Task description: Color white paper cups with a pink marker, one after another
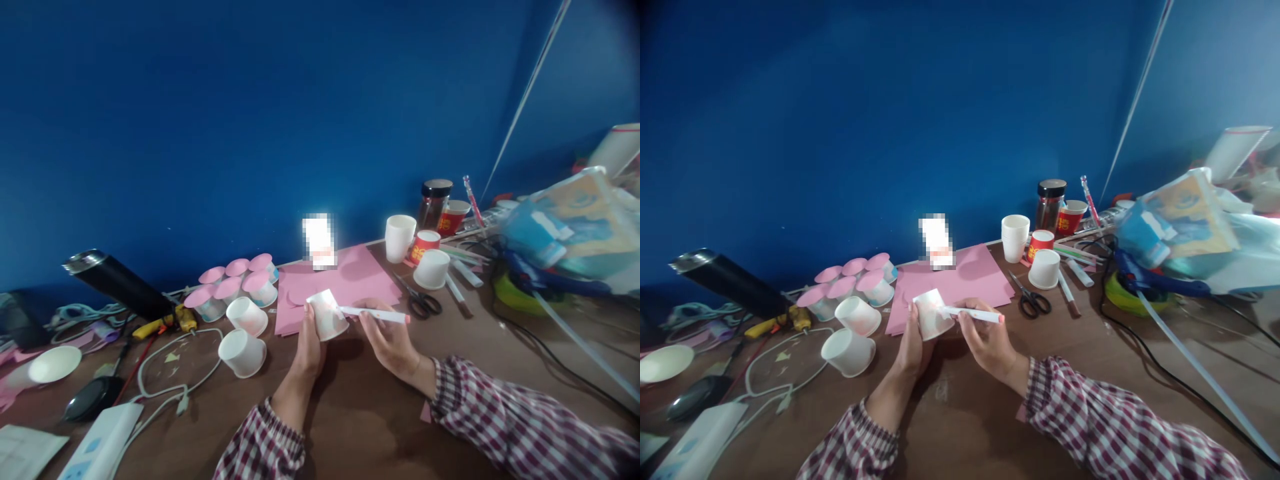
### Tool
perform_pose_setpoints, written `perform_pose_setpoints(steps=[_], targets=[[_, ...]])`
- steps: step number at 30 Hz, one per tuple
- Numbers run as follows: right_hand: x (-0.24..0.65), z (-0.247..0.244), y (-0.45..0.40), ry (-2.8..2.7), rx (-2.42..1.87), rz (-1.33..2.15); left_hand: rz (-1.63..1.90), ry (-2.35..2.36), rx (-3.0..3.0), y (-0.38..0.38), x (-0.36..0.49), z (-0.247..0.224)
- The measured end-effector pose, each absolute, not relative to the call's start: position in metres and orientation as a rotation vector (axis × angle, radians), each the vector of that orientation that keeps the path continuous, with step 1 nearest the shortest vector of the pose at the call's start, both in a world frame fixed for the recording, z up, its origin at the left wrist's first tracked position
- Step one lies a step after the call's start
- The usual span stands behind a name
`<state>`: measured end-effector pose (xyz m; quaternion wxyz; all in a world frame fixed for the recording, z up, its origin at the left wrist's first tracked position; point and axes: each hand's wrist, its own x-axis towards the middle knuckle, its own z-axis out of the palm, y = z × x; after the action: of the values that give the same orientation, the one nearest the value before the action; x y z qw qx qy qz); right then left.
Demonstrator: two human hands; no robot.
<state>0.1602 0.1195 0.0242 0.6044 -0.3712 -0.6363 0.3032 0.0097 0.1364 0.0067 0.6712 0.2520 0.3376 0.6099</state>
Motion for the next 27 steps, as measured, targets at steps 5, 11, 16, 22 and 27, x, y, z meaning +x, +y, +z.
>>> perform_pose_setpoints(steps=[5, 11, 16, 22, 27], targets=[[0.158, 0.028, 0.121, -1.383, -0.825, 0.749, 1.42, 0.797, 0.525, 0.135, 0.012, 0.014], [0.161, 0.017, 0.118, -1.508, -0.852, 0.736, 1.37, 0.788, 0.552, 0.134, 0.014, 0.019], [0.161, 0.013, 0.118, -1.515, -0.852, 0.758, 1.373, 0.8, 0.556, 0.134, 0.014, 0.019], [0.161, 0.016, 0.117, -1.526, -0.834, 0.723, 1.386, 0.811, 0.572, 0.135, 0.014, 0.017], [0.161, 0.017, 0.118, -1.536, -0.825, 0.714, 1.373, 0.8, 0.586, 0.136, 0.015, 0.017]])
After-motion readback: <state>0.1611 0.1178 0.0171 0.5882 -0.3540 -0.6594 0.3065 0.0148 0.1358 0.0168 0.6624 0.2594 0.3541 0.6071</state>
